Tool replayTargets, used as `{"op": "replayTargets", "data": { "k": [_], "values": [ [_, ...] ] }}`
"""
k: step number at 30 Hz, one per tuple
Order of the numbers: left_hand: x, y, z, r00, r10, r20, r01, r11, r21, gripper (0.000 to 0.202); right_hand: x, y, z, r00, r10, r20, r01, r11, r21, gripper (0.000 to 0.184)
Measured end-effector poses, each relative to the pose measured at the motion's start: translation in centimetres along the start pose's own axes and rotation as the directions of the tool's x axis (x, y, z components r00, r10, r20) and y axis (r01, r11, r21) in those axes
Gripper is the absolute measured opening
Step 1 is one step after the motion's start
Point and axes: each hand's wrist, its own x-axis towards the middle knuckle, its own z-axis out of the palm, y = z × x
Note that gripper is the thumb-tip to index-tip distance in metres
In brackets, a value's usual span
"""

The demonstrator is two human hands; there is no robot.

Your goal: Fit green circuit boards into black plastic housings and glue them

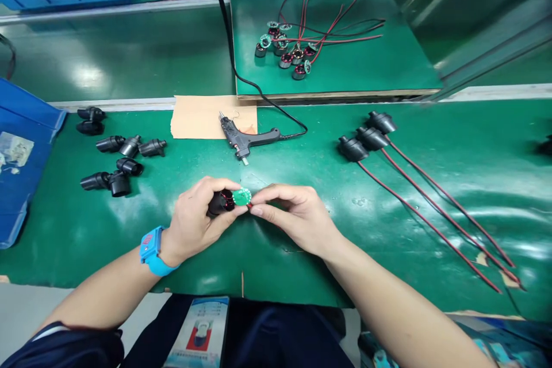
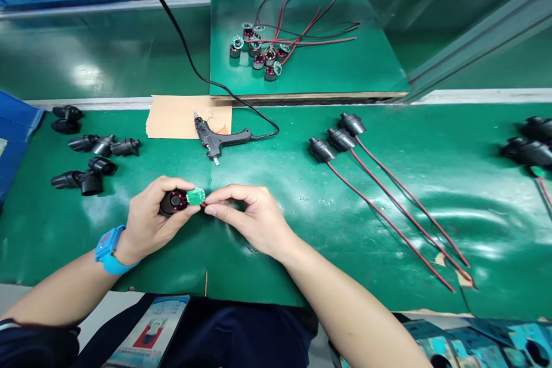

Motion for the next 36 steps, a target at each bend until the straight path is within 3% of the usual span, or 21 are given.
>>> {"op": "replayTargets", "data": {
  "k": [2,4,8,10,13,16,19,22,24,26,28,30,33,36],
  "values": [
    [-0.2,0.3,-0.1,0.998,-0.066,0.022,0.067,0.996,-0.059,0.025,0.1,-0.1,0.4,0.983,-0.173,-0.065,0.162,0.974,-0.156,0.006],
    [-0.3,0.6,-0.1,0.992,-0.122,0.043,0.126,0.987,-0.104,0.024,0.5,-0.1,0.5,0.937,-0.338,-0.092,0.293,0.9,-0.324,0.013],
    [-0.4,0.5,-0.4,0.988,-0.148,0.036,0.151,0.984,-0.099,0.022,2.1,0.0,-1.3,0.84,-0.541,0.023,0.447,0.669,-0.593,0.019],
    [-0.4,0.0,-0.5,0.993,-0.115,0.009,0.115,0.992,-0.052,0.023,3.5,0.3,-2.7,0.845,-0.528,0.08,0.399,0.525,-0.752,0.021],
    [-0.3,-0.8,-0.7,0.998,-0.062,-0.025,0.063,0.998,0.026,0.024,6.1,1.4,-4.0,0.922,-0.361,0.139,0.25,0.282,-0.926,0.043],
    [-0.1,-1.3,-0.8,0.999,-0.039,-0.032,0.042,0.995,0.09,0.023,8.1,2.6,-4.0,0.947,-0.258,0.191,0.238,0.167,-0.957,0.049],
    [0.0,-1.4,-1.0,0.999,-0.027,-0.039,0.033,0.99,0.139,0.022,8.4,2.9,-3.9,0.938,-0.275,0.21,0.255,0.14,-0.957,0.049],
    [0.1,-1.6,-1.3,0.997,-0.02,-0.073,0.033,0.983,0.181,0.022,6.8,1.8,-4.2,0.923,-0.327,0.205,0.26,0.133,-0.957,0.044],
    [0.0,-1.8,-1.5,0.995,0.0,-0.1,0.022,0.977,0.214,0.023,5.2,0.5,-4.5,0.89,-0.43,0.152,0.267,0.221,-0.938,0.042],
    [-0.1,-1.9,-1.6,0.992,0.035,-0.123,-0.003,0.969,0.248,0.024,3.6,-0.6,-4.6,0.839,-0.544,0.014,0.254,0.369,-0.894,0.044],
    [-0.2,-2.0,-1.5,0.988,0.071,-0.134,-0.032,0.961,0.274,0.026,2.2,-1.4,-4.6,0.798,-0.586,-0.14,0.218,0.498,-0.839,0.053],
    [-0.3,-1.9,-1.3,0.986,0.1,-0.135,-0.057,0.955,0.292,0.027,1.2,-1.9,-4.4,0.779,-0.581,-0.236,0.179,0.567,-0.804,0.057],
    [-0.3,-1.8,-1.1,0.985,0.126,-0.121,-0.083,0.949,0.305,0.027,0.4,-2.0,-4.0,0.767,-0.585,-0.262,0.167,0.577,-0.8,0.054],
    [-0.3,-1.6,-1.1,0.984,0.138,-0.109,-0.098,0.945,0.311,0.025,0.2,-2.2,-3.5,0.765,-0.606,-0.219,0.169,0.517,-0.839,0.048]
  ]
}}
